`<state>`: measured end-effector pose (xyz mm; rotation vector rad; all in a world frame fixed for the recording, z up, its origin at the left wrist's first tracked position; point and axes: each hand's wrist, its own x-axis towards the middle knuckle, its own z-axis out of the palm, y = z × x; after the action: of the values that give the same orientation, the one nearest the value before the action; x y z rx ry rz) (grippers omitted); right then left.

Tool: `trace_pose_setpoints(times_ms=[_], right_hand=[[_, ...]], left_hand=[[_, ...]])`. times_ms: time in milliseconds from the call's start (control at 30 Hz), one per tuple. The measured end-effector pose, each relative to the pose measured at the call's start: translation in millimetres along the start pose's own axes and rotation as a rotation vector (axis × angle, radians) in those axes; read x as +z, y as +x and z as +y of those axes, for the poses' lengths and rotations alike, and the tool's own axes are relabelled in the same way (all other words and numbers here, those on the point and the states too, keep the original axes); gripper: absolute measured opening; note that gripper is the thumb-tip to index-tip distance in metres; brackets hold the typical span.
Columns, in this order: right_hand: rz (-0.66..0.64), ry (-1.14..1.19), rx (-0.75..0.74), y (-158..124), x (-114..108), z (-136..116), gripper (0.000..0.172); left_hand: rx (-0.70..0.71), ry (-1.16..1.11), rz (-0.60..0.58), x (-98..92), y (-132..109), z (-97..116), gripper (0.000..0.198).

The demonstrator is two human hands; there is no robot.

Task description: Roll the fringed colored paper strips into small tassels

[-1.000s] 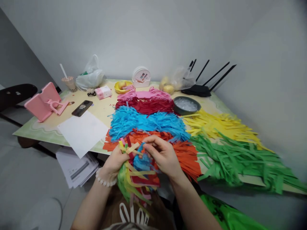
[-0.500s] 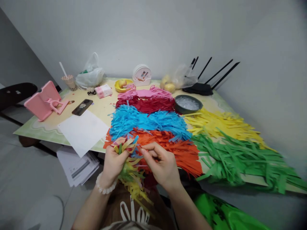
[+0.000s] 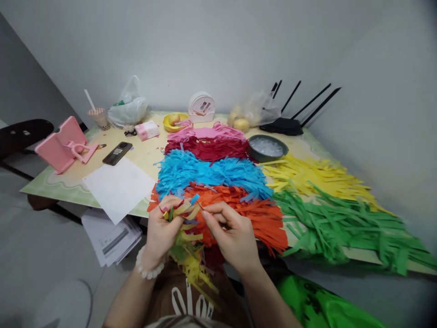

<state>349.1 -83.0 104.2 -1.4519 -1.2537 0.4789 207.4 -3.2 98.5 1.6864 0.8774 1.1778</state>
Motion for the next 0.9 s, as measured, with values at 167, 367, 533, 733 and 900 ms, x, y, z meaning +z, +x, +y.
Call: trace_pose_setpoints(times_ms=[167, 367, 533, 733, 900], right_hand=[[-0.030, 0.044, 0.053, 0.4, 0.3, 2.0, 0.020], [-0.227, 0.356, 0.273, 14.7, -0.9, 10.7, 0.027], [-0.060, 0.392, 0.156, 23.7, -7.1, 18.4, 0.023], [0.510, 0.677, -0.072, 22.7, -47.4, 3.5, 0.011], [0.046, 0.347, 0.021, 20.1, -34.2, -6.5, 0.006]], left_hand=[[0.101, 0.074, -0.028, -1.4, -3.3, -3.4, 0.021], [0.350, 0.189, -0.173, -0.6, -6.4, -9.5, 0.039], [0.193, 0.110, -0.224, 3.4, -7.5, -18.7, 0.041], [-0.195, -0.097, -0.262, -6.5, -0.1, -22.7, 0.024], [-0.479, -0.393, -0.364, -10.5, 1.2, -14.0, 0.028]])
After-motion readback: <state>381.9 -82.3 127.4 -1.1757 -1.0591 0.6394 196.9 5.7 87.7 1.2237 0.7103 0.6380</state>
